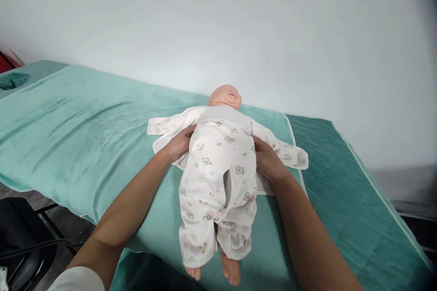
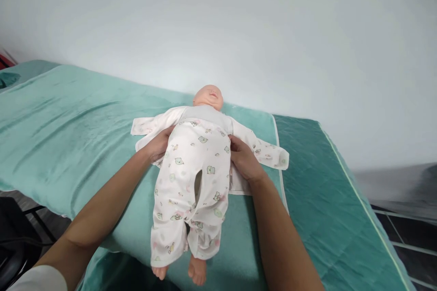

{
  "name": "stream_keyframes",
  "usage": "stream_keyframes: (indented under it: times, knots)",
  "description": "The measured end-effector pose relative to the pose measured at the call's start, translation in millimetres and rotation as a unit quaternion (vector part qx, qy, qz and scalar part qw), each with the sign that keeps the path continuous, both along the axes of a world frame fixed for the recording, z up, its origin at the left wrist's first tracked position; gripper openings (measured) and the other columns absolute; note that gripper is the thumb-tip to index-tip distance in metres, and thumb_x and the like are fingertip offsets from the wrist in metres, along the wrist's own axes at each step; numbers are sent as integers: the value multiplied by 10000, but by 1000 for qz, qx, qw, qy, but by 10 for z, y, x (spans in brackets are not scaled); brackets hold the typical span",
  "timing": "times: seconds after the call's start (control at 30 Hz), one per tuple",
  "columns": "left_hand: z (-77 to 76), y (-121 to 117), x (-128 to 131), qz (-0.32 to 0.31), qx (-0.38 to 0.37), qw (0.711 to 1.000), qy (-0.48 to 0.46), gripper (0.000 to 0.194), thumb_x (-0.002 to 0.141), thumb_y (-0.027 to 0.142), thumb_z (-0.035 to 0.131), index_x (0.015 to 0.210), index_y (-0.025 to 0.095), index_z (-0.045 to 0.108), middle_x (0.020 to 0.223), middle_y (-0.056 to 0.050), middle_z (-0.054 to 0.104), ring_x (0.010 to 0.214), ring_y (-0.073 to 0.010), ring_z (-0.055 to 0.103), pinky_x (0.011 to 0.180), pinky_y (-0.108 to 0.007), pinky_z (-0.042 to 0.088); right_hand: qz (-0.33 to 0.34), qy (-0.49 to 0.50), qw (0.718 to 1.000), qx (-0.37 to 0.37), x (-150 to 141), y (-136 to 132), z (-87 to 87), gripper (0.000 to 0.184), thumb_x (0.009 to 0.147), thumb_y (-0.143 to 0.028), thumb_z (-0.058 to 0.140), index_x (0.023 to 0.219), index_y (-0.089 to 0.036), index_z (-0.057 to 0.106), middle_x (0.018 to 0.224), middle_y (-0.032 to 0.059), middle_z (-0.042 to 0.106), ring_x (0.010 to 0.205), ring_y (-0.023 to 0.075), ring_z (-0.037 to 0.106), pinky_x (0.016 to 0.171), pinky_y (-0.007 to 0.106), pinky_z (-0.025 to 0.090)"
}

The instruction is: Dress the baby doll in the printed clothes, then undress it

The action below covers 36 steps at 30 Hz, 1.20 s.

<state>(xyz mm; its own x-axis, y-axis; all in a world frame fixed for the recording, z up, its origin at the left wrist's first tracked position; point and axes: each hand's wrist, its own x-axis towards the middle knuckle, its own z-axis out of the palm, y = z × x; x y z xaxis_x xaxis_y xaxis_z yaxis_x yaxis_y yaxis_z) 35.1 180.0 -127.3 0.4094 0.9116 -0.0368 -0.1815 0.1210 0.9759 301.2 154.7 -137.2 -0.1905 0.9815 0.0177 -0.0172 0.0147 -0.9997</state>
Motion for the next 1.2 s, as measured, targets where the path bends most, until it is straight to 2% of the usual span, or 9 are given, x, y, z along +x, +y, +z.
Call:
stream_keyframes:
  times: [0.07, 0.27, 0.4, 0.6, 0.73, 0.9, 1.0, 1.2]
  knots:
    - [3, 2, 2, -1, 10, 1000, 13, 276, 729, 196, 725, 1005, 206, 722, 954, -67, 737, 1004, -266, 644, 858, -385, 486, 9, -19, 1000, -1, 25, -4, 26, 459, 670, -316, 827, 1110, -262, 705, 1054, 30, 757, 1063, 285, 658, 888, 428, 545]
    - [8, -8, -31, 2, 44, 999, 21, 431, 709, 233, 776, 1132, 224, 694, 1045, -89, 728, 1109, -292, 610, 932, -409, 467, 5, -26, 1000, -2, 13, -1, 26, 487, 643, -290, 836, 1108, -266, 694, 1056, 23, 754, 1064, 277, 655, 900, 425, 540]
    - [4, 4, -50, -11, 54, 998, 22, 420, 748, 264, 760, 1160, 226, 685, 1117, -99, 711, 1118, -299, 603, 960, -426, 459, -46, -25, 999, -6, 12, 8, -38, 483, 640, -257, 838, 1101, -268, 695, 1043, 26, 755, 1038, 269, 662, 900, 421, 544]
    - [15, -18, -44, 3, 65, 997, 38, 381, 744, 285, 765, 1116, 243, 697, 1054, -85, 717, 1116, -290, 610, 961, -424, 459, -25, 8, 999, -23, -1, -5, -94, 448, 641, -295, 846, 1071, -248, 731, 991, 39, 772, 1023, 293, 684, 892, 446, 556]
    - [-17, -29, -37, 0, 38, 999, 23, 340, 805, 333, 721, 1120, 209, 688, 1040, -107, 712, 1059, -299, 624, 925, -439, 465, -47, 8, 999, -15, -73, -38, -65, 468, 659, -327, 843, 1108, -259, 731, 1024, 47, 773, 1051, 305, 678, 903, 454, 554]
    - [-49, -29, -47, 4, -27, 1000, 16, 383, 824, 403, 698, 1111, 149, 688, 942, -127, 723, 1028, -320, 624, 869, -423, 477, -93, -6, 996, -14, -221, -94, 75, 446, 687, -407, 824, 1108, -290, 734, 1087, 51, 763, 1130, 332, 650, 961, 485, 534]
    - [-22, -53, -47, 19, -42, 999, 25, 433, 847, 460, 653, 1168, 170, 669, 971, -110, 733, 1067, -316, 621, 897, -423, 476, -109, -17, 994, -19, -277, -106, 135, 472, 672, -458, 826, 1099, -278, 734, 1115, 65, 758, 1195, 357, 617, 1021, 511, 497]
    - [37, -106, 26, 28, -36, 999, 20, 508, 878, 553, 556, 1232, 200, 649, 1006, -97, 743, 1094, -320, 625, 951, -472, 471, -94, 2, 995, -45, -287, -51, 69, 511, 676, -534, 803, 1110, -274, 726, 1138, 75, 753, 1243, 362, 591, 1061, 514, 469]
